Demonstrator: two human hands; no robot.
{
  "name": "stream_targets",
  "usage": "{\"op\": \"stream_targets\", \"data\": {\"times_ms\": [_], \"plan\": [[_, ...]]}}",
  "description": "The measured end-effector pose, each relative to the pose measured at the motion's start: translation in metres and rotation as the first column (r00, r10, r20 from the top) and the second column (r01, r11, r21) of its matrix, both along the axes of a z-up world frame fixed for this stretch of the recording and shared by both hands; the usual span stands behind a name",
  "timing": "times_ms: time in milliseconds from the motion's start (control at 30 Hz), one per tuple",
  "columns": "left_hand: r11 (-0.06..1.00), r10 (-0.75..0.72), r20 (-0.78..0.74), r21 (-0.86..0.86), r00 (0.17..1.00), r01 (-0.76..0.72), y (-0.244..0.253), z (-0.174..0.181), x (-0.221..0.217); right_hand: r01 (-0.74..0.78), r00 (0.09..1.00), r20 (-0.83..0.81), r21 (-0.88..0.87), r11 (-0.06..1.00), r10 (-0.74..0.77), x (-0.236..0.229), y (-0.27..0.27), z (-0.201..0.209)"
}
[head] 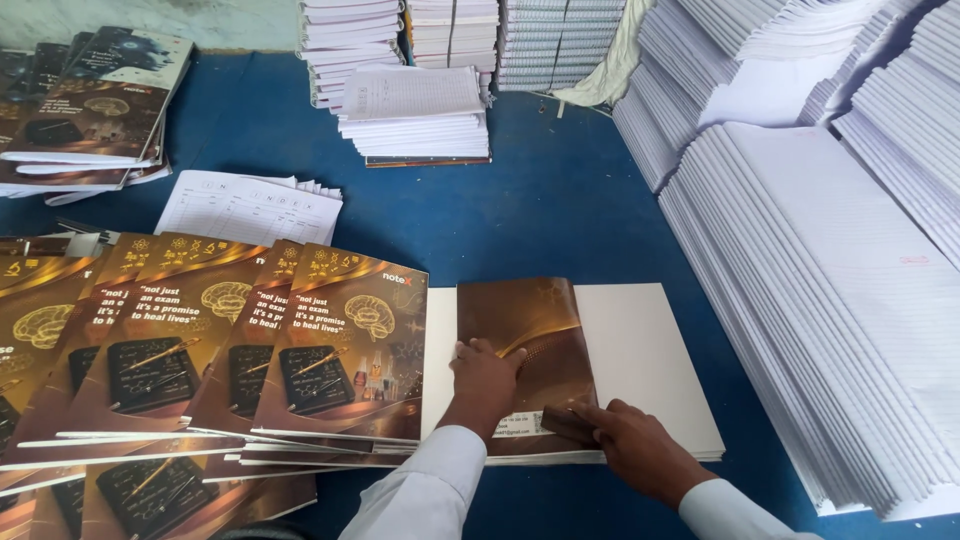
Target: The person inserts printed covers into blank paper stacks to assemble notebooks. They place a cover on a stack, fold it over, and smooth the edges, repeating the process for multiple units.
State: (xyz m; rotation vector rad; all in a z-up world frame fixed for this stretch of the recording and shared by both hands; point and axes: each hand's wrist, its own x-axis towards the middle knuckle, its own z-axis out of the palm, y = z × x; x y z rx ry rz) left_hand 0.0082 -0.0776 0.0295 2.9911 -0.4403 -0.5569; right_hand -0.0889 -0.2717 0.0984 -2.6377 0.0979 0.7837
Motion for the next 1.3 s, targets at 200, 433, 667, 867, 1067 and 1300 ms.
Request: {"op": "stream_targets", "data": {"times_ms": [200,433,667,867,1067,1300], "plan": [[0.996,-0.064,-0.007,0.062,0.998,0.064,-0.003,-0.001,0.006,0.012,0.998,0.066,-0.010,1.000,-0.011,0.009,-0.006,-0.017],[0.990,-0.120,-0.038,0.071,0.992,0.122,0.002,0.001,0.004,0.098,0.975,0.204,-0.058,0.993,-0.084,0.035,-0.007,-0.032],[0.986,-0.142,-0.058,0.076,0.988,0.146,0.003,0.005,0.004,0.125,0.880,0.469,-0.071,0.990,-0.077,0.086,-0.014,-0.048],[0.985,-0.149,-0.093,0.073,0.984,0.156,0.004,0.011,0.005,0.125,0.795,0.594,0.033,0.992,-0.120,0.140,-0.024,-0.066],[0.989,-0.139,-0.062,0.032,0.988,0.141,0.005,0.006,0.003,0.153,0.731,0.677,-0.042,0.987,-0.085,0.190,-0.025,-0.084],[0.996,-0.079,-0.058,-0.044,0.995,0.076,0.003,-0.002,0.006,0.169,0.804,0.581,-0.018,0.985,-0.127,0.223,-0.027,-0.076]]}}
